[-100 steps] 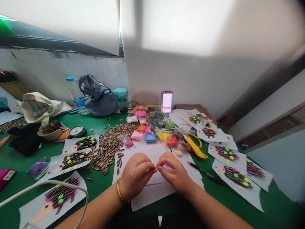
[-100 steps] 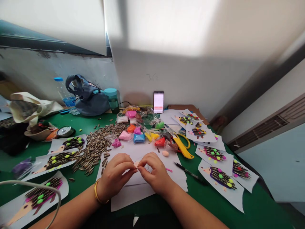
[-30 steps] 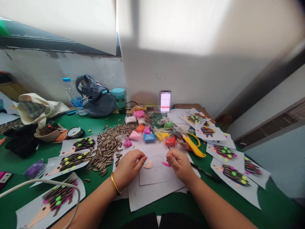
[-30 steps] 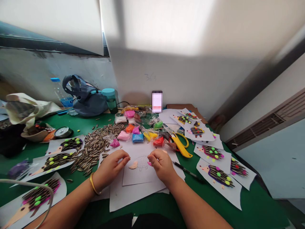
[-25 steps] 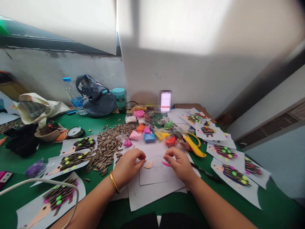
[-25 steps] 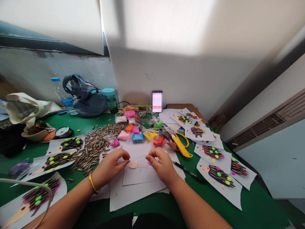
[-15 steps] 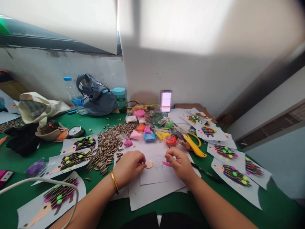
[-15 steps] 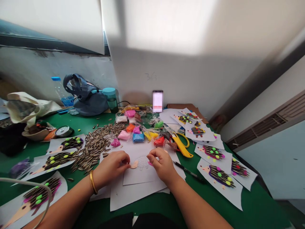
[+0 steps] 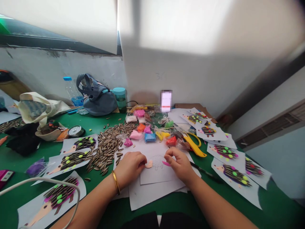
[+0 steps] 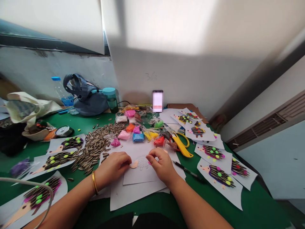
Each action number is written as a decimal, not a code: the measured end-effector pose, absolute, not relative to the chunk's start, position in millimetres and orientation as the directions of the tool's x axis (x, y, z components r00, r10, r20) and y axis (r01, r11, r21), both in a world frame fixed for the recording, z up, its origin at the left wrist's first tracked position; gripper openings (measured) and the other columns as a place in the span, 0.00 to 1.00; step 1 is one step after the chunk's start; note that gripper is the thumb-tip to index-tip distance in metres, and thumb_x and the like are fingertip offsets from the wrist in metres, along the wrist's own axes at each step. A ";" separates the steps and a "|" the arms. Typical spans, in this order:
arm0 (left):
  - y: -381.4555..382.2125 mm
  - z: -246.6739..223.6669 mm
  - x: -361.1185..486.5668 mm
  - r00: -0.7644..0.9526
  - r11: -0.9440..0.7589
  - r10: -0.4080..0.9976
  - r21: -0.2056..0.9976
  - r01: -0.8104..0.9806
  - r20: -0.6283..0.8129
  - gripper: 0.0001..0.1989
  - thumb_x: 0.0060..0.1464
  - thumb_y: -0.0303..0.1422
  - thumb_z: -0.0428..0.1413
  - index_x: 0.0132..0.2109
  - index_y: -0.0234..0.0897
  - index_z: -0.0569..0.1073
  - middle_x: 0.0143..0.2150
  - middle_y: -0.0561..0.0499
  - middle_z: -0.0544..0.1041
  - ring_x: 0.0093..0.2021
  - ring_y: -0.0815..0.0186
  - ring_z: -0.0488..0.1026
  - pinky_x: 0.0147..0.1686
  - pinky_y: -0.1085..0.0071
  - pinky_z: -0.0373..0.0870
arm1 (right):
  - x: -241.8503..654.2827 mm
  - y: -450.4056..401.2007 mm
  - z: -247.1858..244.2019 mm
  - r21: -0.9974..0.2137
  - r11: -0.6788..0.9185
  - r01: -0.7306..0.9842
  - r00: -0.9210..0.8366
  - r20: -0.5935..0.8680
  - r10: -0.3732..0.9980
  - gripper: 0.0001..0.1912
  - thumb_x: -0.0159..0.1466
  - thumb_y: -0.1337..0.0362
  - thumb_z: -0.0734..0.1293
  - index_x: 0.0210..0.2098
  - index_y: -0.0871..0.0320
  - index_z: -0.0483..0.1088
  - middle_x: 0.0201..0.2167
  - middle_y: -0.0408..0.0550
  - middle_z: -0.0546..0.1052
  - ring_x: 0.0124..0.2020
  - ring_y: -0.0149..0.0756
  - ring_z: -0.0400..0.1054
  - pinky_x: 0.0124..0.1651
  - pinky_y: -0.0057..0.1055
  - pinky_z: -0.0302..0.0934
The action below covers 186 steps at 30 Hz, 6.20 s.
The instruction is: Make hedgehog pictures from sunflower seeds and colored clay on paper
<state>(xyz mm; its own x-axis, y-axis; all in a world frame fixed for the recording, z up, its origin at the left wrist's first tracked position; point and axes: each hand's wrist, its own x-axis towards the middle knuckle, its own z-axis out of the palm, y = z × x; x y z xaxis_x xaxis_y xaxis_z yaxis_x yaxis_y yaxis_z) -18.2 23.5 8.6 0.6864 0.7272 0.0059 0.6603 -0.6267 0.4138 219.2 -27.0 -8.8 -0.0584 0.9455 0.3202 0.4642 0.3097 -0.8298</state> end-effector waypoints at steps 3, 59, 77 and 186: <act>24.5 8.2 -18.9 0.685 -0.623 0.729 0.427 0.655 0.012 0.06 0.57 0.28 0.55 0.38 0.39 0.77 0.37 0.50 0.79 0.40 0.62 0.74 0.40 0.68 0.64 | 218.7 -26.8 -9.3 -0.826 0.315 0.467 -0.068 0.321 0.945 0.17 0.69 0.52 0.61 0.30 0.56 0.67 0.27 0.44 0.70 0.30 0.35 0.64 0.36 0.31 0.57; 19.8 20.8 -23.6 0.764 -0.711 0.639 0.309 0.631 -0.091 0.11 0.53 0.25 0.58 0.41 0.43 0.81 0.39 0.47 0.77 0.41 0.58 0.73 0.42 0.64 0.66 | 217.8 -21.9 -15.4 -0.810 0.299 0.504 -0.085 0.298 0.951 0.13 0.68 0.55 0.62 0.34 0.55 0.73 0.30 0.46 0.77 0.34 0.38 0.70 0.41 0.35 0.60; -7.1 10.5 -2.3 0.567 -0.803 0.595 0.391 0.449 0.570 0.05 0.59 0.31 0.58 0.43 0.41 0.75 0.37 0.51 0.73 0.38 0.63 0.70 0.54 0.54 0.65 | 182.5 -42.3 -7.6 -0.981 0.130 0.145 -0.217 0.097 0.971 0.23 0.71 0.58 0.60 0.64 0.52 0.58 0.39 0.45 0.80 0.42 0.37 0.75 0.51 0.39 0.67; 0.3 9.7 -9.1 0.576 -0.834 0.552 0.393 0.388 0.604 0.06 0.59 0.26 0.56 0.43 0.40 0.73 0.36 0.53 0.77 0.37 0.67 0.73 0.57 0.56 0.64 | 291.8 -8.6 -14.0 -0.231 -0.079 0.970 0.150 0.308 0.939 0.19 0.59 0.67 0.60 0.48 0.55 0.74 0.52 0.51 0.75 0.56 0.49 0.64 0.63 0.55 0.46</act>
